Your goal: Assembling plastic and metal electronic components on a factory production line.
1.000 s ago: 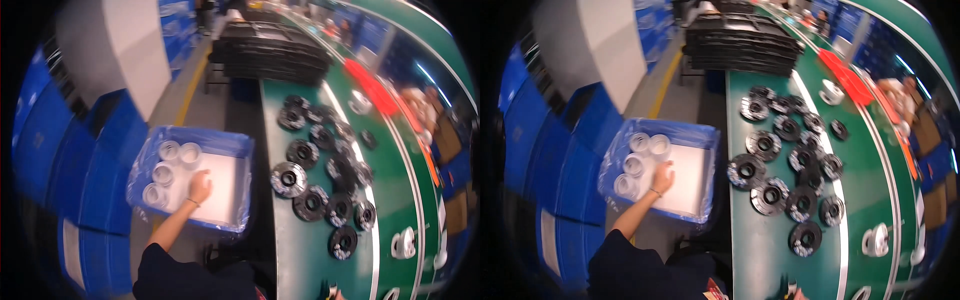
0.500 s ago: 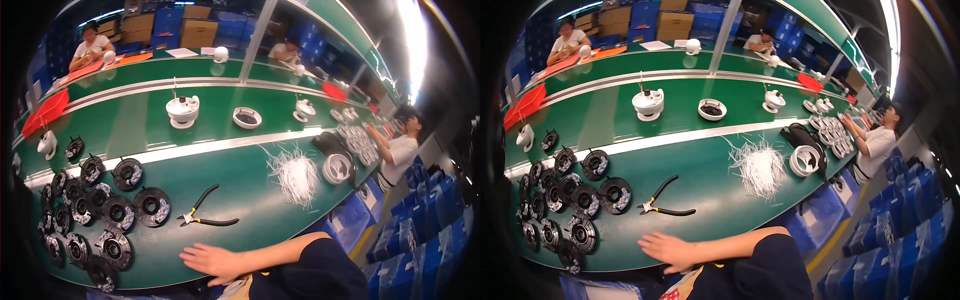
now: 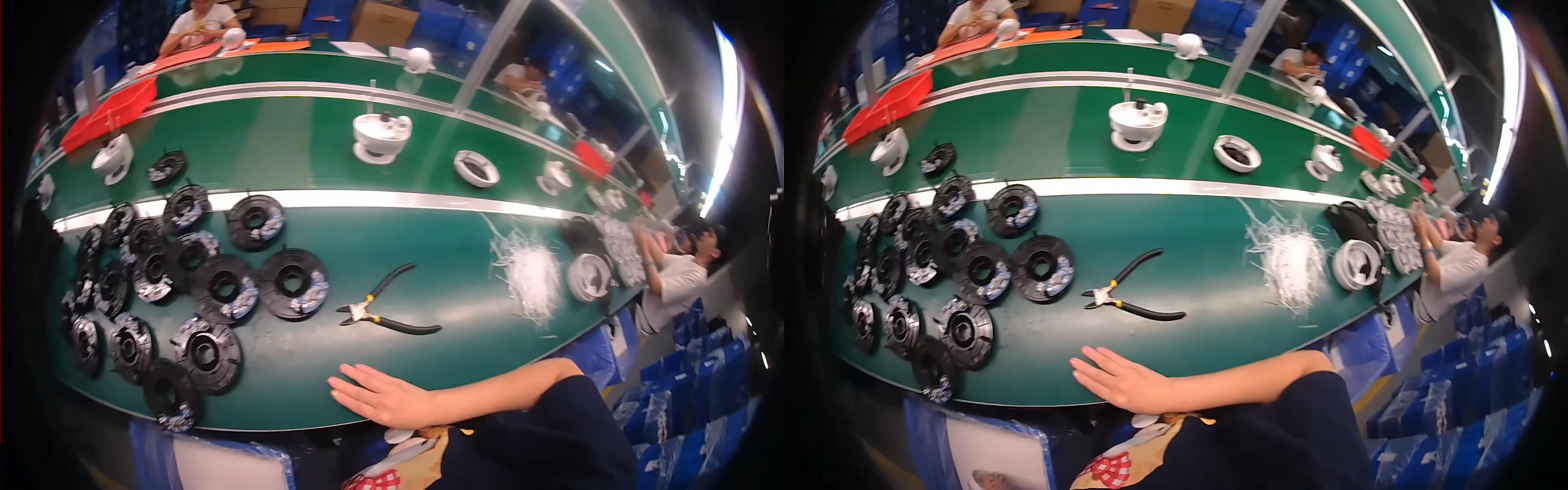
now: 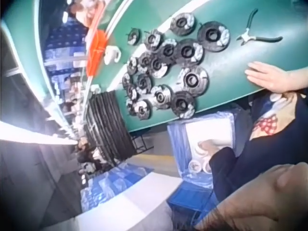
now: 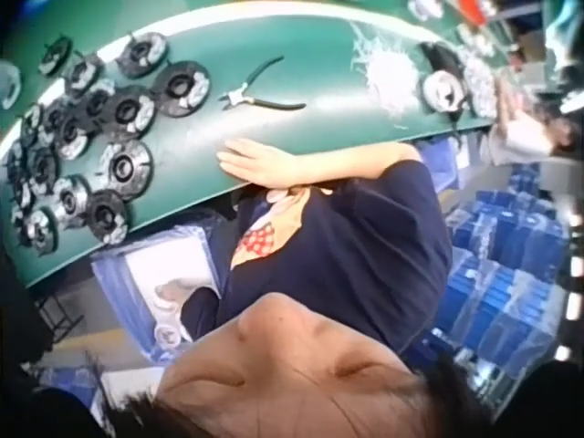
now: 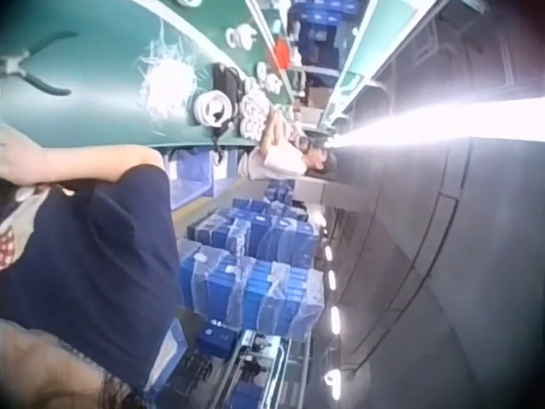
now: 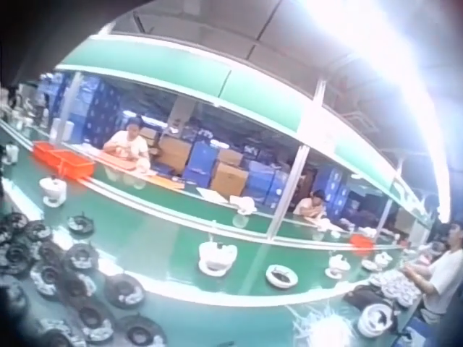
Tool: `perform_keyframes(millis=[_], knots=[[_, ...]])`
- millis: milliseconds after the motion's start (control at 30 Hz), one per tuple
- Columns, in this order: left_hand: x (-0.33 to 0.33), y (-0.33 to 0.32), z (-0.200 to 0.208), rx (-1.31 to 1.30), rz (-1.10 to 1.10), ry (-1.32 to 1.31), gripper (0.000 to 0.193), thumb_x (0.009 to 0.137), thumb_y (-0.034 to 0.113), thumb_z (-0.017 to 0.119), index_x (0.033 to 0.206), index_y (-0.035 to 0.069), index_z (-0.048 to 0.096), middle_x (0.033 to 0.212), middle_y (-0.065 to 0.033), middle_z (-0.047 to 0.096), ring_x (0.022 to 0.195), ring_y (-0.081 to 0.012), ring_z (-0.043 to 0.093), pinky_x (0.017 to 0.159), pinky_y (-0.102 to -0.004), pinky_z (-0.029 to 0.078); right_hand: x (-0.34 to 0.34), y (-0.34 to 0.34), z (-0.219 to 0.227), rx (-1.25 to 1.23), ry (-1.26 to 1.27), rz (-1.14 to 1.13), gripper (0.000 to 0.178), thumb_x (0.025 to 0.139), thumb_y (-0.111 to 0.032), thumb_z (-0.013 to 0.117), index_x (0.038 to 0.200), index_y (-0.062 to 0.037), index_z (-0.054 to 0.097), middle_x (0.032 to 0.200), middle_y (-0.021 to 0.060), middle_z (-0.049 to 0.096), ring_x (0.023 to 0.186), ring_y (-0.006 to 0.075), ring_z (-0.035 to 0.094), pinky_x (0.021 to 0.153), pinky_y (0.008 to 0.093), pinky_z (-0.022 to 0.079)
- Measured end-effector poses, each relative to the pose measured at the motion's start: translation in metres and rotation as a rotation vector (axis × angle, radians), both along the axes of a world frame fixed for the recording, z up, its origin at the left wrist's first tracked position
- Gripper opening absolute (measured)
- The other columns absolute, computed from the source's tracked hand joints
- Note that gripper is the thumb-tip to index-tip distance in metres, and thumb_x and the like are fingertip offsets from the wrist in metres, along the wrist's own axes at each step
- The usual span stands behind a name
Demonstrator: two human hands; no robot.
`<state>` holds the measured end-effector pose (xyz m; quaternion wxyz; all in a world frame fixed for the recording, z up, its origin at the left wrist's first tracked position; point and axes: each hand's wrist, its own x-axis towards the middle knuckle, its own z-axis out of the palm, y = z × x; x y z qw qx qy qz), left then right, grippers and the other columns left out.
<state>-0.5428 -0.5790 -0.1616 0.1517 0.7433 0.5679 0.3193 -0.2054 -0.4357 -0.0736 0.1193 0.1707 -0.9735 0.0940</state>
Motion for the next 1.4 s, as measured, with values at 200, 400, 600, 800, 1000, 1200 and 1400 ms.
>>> perform_keyframes(millis=[200,400,600,800,1000,1200,1400], knots=[[0.03,-0.015,0.13,-0.087,-0.167,0.015,0.054,0.078,0.03,0.057,0.119,-0.003,0.043,0.112,-0.019,0.051,0.093,-0.0282,0.053,0.08,-0.036,0.043,-0.006,0.001,-0.01,-0.05,0.072,-0.008,0.047,0.068,-0.006,0.051,0.112,0.0078,0.046,0.125,0.022,0.04,0.115,0.0379,0.038,0.092,0.0444,0.038],[0.08,0.027,0.232,-0.121,-0.432,-0.002,0.057,0.078,0.033,0.057,0.119,-0.004,0.043,0.111,-0.0188,0.052,0.09,-0.0275,0.056,0.077,-0.0352,0.045,0.001,0.021,0.005,-0.245,-0.14,0.117,0.057,0.067,-0.016,0.06,0.118,0.0044,0.043,0.129,0.02,0.036,0.119,0.034,0.036,0.096,0.0441,0.032],[0.124,0.091,0.299,-0.177,-0.739,-0.029,0.06,0.078,0.036,0.057,0.12,-0.005,0.042,0.11,-0.0186,0.053,0.087,-0.0269,0.058,0.074,-0.0344,0.048,0.004,0.093,0.056,-0.855,-0.135,0.183,0.079,0.068,-0.026,0.07,0.131,-0.0032,0.028,0.136,0.0163,0.028,0.123,0.0306,0.032,0.098,0.0396,0.031],[0.194,0.113,0.216,-0.532,-0.005,-1.307,0.072,0.068,0.011,0.064,0.126,-0.008,0.026,0.093,-0.0198,0.058,0.059,-0.0114,0.057,0.048,-0.0226,0.045,0.041,0.17,0.075,-1.889,-0.289,0.314,0.132,0.045,-0.048,0.081,0.138,-0.0162,-0.006,0.144,0.0046,-0.002,0.131,0.0245,0.011,0.102,0.0465,0.017],[0.279,0.365,0.181,-0.711,-0.604,-1.669,0.044,0.081,0.028,0.051,0.112,-0.002,0.044,0.069,-0.0035,0.05,0.063,-0.0149,0.052,0.077,-0.0349,0.044,0.125,0.246,0.085,-2.259,0.424,0.274,0.073,0.075,-0.036,0.061,0.132,-0.0089,0.024,0.133,0.0178,0.028,0.115,0.0383,0.039,0.095,0.0446,0.039],[0.379,0.521,0.109,-0.305,0.023,-0.865,0.057,0.075,0.042,0.058,0.108,-0.003,0.047,0.094,-0.0174,0.059,0.081,-0.0262,0.06,0.071,-0.0335,0.048,0.223,0.338,0.069,-2.089,0.447,-0.635,0.066,0.08,-0.06,0.04,0.127,-0.0143,0.035,0.126,0.0091,0.04,0.113,0.0258,0.041,0.085,0.0496,0.038],[0.434,0.586,0.09,-0.262,0.234,-0.664,0.041,0.073,0.019,0.055,0.104,-0.005,0.043,0.095,-0.0267,0.055,0.09,-0.0378,0.055,0.076,-0.0411,0.044,0.258,0.416,0.046,-1.926,0.609,-1.09,0.057,0.083,-0.051,0.042,0.123,-0.0116,0.04,0.116,0.0068,0.048,0.106,0.022,0.045,0.087,0.0401,0.037]])
